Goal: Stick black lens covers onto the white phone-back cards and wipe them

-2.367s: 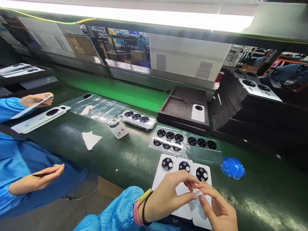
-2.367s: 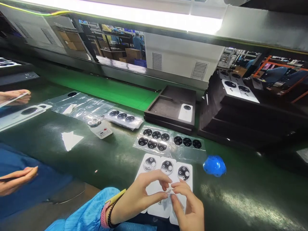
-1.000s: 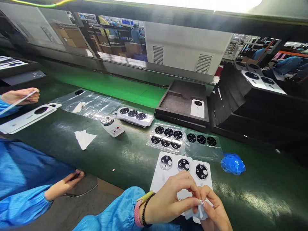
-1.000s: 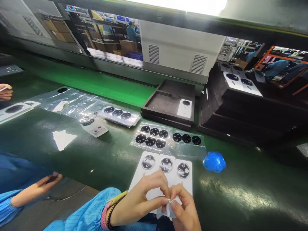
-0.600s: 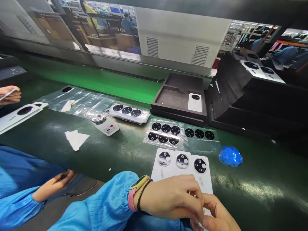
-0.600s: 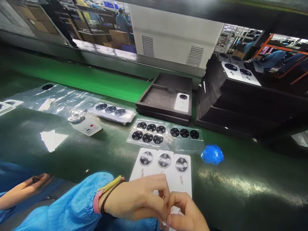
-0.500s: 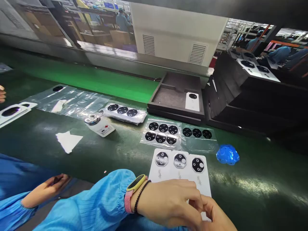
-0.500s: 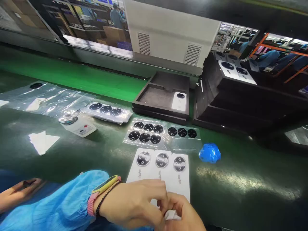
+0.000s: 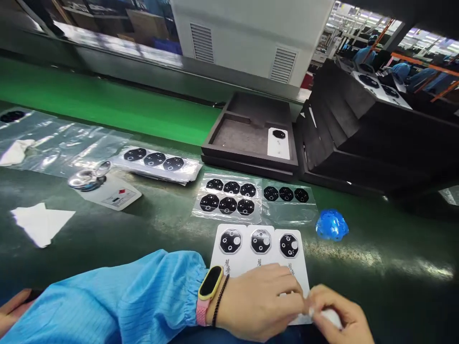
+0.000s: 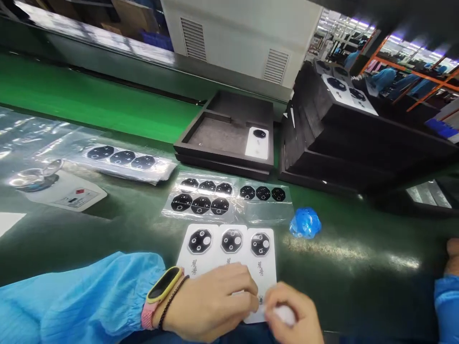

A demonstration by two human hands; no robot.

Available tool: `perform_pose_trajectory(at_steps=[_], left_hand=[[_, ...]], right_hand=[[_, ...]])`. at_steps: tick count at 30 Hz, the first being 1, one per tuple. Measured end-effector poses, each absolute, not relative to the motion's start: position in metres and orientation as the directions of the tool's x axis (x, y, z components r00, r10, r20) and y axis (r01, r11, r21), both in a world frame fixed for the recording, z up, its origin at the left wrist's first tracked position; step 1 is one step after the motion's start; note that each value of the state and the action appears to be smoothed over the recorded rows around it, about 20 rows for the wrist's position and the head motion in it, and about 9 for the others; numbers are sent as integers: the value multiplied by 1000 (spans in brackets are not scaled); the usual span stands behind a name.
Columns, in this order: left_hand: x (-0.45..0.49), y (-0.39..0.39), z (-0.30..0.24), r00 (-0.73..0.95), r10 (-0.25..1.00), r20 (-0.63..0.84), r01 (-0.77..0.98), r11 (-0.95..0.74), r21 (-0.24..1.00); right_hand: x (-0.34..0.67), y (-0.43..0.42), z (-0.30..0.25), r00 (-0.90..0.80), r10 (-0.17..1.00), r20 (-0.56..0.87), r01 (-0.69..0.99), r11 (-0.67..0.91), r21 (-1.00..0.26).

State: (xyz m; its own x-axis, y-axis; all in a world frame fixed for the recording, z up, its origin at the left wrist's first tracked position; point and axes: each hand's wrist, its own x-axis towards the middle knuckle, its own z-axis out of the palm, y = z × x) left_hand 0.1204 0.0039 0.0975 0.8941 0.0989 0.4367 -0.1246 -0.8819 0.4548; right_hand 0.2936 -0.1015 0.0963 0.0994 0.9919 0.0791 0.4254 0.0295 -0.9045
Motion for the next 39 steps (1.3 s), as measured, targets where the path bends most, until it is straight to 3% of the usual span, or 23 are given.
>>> perform_pose_trajectory(at_steps=[2,4,7,17,25,33,39], left_hand=[[124,1,81,877,94,472,-83,-936,342],[127,-2,65,847,46,530,-103,-964,247],[130,-6,47,806,64,588,-92,-969,231],[128,0,41,799,144,584,-10,-968,252],[127,5,38,805,130,578,-22,-968,249],[128,3,37,813,153,562,-13,-960,280],[128,-1,35,830,160,534,3,-959,282]], right_hand=[[299,-82,102,186,935,303,682,99,-724],[300,-65,101,96,873,478,849,179,-498],[295,-47,92,-93,848,522,904,291,-313],[291,-36,80,-187,914,359,946,266,-184],[291,-36,81,-250,932,263,954,283,-96],[298,-39,83,-457,845,276,889,426,168],[294,-28,88,-486,848,210,871,454,186]])
